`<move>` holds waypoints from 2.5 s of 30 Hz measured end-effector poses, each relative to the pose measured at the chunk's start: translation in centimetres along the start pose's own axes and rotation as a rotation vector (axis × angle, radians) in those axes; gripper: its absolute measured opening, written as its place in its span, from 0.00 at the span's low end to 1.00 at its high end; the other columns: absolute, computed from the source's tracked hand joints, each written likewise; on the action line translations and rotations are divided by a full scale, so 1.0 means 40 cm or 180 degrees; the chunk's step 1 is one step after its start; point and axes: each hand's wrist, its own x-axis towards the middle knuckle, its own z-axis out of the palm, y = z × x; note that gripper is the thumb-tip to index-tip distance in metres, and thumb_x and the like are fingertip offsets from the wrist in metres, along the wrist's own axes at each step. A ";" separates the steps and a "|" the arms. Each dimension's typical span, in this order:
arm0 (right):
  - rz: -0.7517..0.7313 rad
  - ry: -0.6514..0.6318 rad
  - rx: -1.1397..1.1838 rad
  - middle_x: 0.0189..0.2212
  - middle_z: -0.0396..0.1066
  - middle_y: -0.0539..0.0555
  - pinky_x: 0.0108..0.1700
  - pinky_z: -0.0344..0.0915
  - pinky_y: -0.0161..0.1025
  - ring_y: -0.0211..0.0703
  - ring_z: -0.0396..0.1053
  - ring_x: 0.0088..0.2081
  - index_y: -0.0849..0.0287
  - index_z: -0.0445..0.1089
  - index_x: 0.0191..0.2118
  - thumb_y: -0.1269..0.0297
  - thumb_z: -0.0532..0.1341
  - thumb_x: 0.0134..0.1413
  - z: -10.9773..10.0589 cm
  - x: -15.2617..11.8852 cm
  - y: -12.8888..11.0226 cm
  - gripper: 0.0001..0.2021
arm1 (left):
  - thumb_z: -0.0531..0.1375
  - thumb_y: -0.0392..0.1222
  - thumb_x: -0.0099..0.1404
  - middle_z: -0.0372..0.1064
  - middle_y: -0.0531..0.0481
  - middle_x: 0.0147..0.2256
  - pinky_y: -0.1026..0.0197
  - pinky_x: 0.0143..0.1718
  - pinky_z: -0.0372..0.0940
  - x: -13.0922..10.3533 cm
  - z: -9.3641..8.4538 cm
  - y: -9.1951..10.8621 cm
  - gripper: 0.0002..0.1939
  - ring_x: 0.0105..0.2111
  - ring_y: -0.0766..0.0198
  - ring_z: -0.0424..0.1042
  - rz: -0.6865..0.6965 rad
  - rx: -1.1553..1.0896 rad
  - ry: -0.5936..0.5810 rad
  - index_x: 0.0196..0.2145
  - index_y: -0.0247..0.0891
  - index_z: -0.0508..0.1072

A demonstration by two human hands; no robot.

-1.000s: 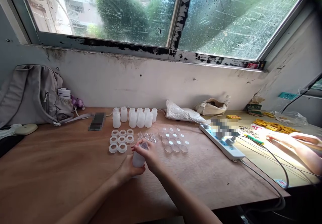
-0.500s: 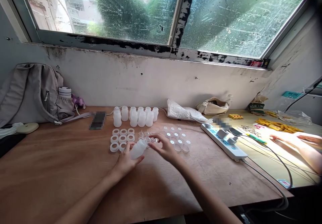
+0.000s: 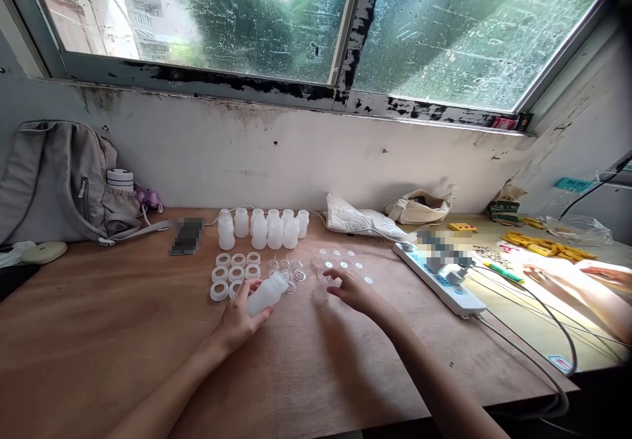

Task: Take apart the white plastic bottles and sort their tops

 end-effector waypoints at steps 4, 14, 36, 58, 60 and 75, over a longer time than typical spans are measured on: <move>-0.0221 0.0434 0.1311 0.30 0.67 0.52 0.25 0.62 0.35 0.38 0.67 0.26 0.58 0.65 0.40 0.56 0.56 0.49 -0.015 0.020 -0.063 0.14 | 0.59 0.47 0.52 0.65 0.47 0.41 0.54 0.41 0.62 0.004 -0.011 0.002 0.20 0.41 0.57 0.66 0.0056 0.0091 0.0151 0.42 0.41 0.61; -0.0515 0.0348 0.2662 0.20 0.65 0.49 0.23 0.61 0.34 0.36 0.64 0.22 0.62 0.66 0.36 0.57 0.58 0.49 0.096 0.054 -0.106 0.13 | 0.59 0.46 0.54 0.65 0.49 0.41 0.58 0.42 0.61 0.028 -0.022 -0.023 0.18 0.42 0.58 0.65 0.0216 0.0218 0.0231 0.42 0.42 0.65; -0.0159 -0.0475 0.3311 0.20 0.62 0.49 0.18 0.58 0.31 0.34 0.61 0.19 0.60 0.63 0.27 0.48 0.48 0.53 0.136 0.000 -0.128 0.20 | 0.61 0.44 0.50 0.67 0.48 0.38 0.57 0.42 0.62 0.025 -0.051 0.001 0.20 0.39 0.58 0.66 0.0408 -0.0113 -0.0639 0.42 0.42 0.69; -0.0480 -0.0710 0.3547 0.25 0.60 0.52 0.33 0.55 0.36 0.41 0.58 0.29 0.59 0.63 0.25 0.54 0.50 0.48 0.165 -0.044 -0.166 0.13 | 0.63 0.45 0.45 0.61 0.50 0.28 0.62 0.28 0.60 -0.012 -0.008 -0.006 0.19 0.27 0.63 0.63 0.0705 -0.0252 -0.0660 0.37 0.37 0.70; -0.0516 -0.0725 0.3618 0.24 0.59 0.51 0.33 0.55 0.36 0.40 0.58 0.29 0.59 0.62 0.25 0.55 0.50 0.48 0.168 -0.047 -0.165 0.13 | 0.63 0.45 0.46 0.61 0.50 0.28 0.61 0.29 0.59 -0.015 -0.005 -0.008 0.20 0.28 0.63 0.63 0.0735 -0.0241 -0.0679 0.37 0.36 0.70; -0.0304 -0.0164 0.3244 0.21 0.58 0.50 0.28 0.55 0.34 0.38 0.57 0.26 0.60 0.62 0.22 0.55 0.50 0.51 0.146 -0.027 -0.161 0.15 | 0.62 0.42 0.49 0.65 0.48 0.32 0.60 0.33 0.63 -0.011 0.015 -0.012 0.21 0.32 0.61 0.66 0.1125 -0.0015 -0.0468 0.42 0.37 0.66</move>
